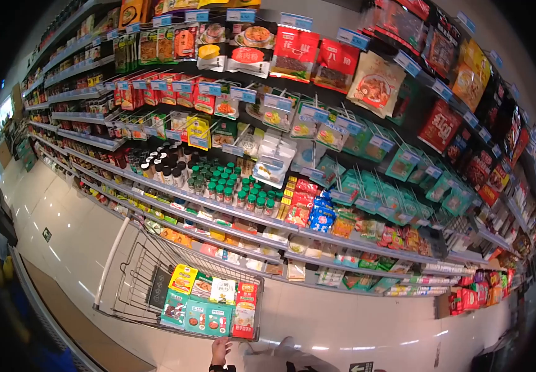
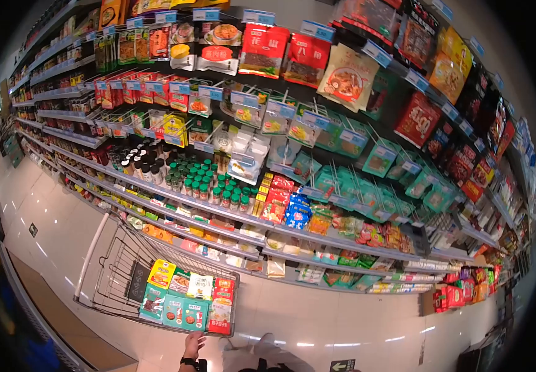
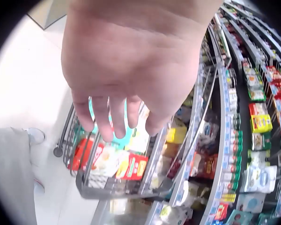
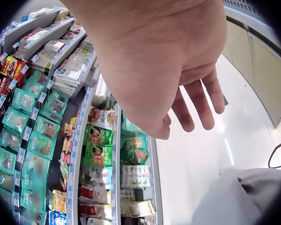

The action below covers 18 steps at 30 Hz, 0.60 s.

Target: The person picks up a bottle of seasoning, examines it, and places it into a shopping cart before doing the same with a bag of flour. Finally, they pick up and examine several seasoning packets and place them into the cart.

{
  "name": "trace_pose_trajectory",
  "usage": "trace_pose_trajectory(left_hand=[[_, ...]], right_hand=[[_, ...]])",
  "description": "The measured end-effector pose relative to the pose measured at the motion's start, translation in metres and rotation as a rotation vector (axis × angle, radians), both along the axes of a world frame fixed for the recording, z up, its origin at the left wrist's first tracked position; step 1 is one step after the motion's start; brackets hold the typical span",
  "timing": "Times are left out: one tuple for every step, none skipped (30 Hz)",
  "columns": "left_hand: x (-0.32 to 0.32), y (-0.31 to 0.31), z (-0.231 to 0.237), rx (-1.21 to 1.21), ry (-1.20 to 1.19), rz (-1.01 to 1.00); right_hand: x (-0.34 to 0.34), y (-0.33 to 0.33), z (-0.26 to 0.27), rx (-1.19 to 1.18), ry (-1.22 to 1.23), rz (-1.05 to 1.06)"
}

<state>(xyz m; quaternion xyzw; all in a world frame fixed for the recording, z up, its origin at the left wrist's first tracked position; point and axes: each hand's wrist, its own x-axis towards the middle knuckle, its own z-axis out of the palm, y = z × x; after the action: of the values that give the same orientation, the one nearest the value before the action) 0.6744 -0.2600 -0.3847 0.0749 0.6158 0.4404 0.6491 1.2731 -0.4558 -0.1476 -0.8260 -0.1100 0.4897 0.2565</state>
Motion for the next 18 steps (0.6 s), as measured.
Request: trace_pose_trajectory(left_hand=[[-0.018, -0.016, 0.0, -0.056, 0.032, 0.063], [-0.037, -0.029, 0.0, -0.107, 0.063, 0.127], [-0.057, -0.041, 0.001, -0.139, 0.094, 0.213], [-0.077, -0.053, 0.002, -0.174, 0.125, 0.3], [-0.098, -0.061, -0.001, -0.161, 0.156, 0.408], [-0.116, -0.073, 0.0, -0.159, 0.192, 0.532], [-0.131, -0.084, 0.004, -0.096, 0.237, 0.628], [-0.143, -0.092, 0.021, -0.038, 0.251, 0.672], [-0.155, -0.096, 0.033, -0.001, 0.265, 0.712], [-0.163, -0.099, 0.045, 0.027, 0.271, 0.722], [-0.172, -0.102, 0.043, 0.071, 0.261, 0.727], [-0.176, -0.098, 0.048, 0.063, 0.236, 0.748], [-0.176, -0.096, 0.052, 0.07, 0.239, 0.72], [-0.181, -0.098, 0.047, 0.119, 0.165, 0.678], [-0.179, -0.104, 0.045, 0.074, 0.168, 0.679], [-0.174, -0.106, 0.039, 0.036, 0.167, 0.679], [-0.168, -0.111, 0.034, 0.005, 0.183, 0.708], [-0.163, -0.118, 0.03, -0.007, 0.172, 0.731]], right_hand=[[0.0, 0.0, -0.007, 0.056, 0.05, 0.047], [0.005, 0.002, -0.017, 0.116, 0.096, 0.093], [0.022, 0.005, -0.049, 0.105, 0.121, 0.114], [0.033, -0.001, -0.072, 0.09, 0.144, 0.137], [0.019, 0.004, -0.063, 0.088, 0.086, 0.085], [0.003, 0.024, -0.048, 0.072, 0.029, 0.053], [-0.003, 0.033, -0.044, 0.114, -0.018, 0.064], [-0.009, 0.031, -0.048, 0.141, -0.054, 0.075], [-0.015, 0.032, -0.047, 0.151, -0.051, 0.073], [-0.021, 0.033, -0.047, 0.169, -0.049, 0.066], [-0.027, 0.033, -0.048, 0.143, -0.053, 0.062], [-0.031, 0.032, -0.051, 0.128, -0.06, 0.052], [-0.036, 0.03, -0.055, 0.112, -0.043, 0.049], [-0.038, 0.025, -0.057, 0.097, -0.029, 0.041], [-0.04, 0.02, -0.058, 0.09, -0.006, 0.042], [-0.041, 0.015, -0.062, 0.072, -0.003, 0.018], [-0.041, 0.01, -0.065, 0.074, 0.006, 0.004], [-0.042, 0.004, -0.067, 0.077, 0.013, -0.011]])
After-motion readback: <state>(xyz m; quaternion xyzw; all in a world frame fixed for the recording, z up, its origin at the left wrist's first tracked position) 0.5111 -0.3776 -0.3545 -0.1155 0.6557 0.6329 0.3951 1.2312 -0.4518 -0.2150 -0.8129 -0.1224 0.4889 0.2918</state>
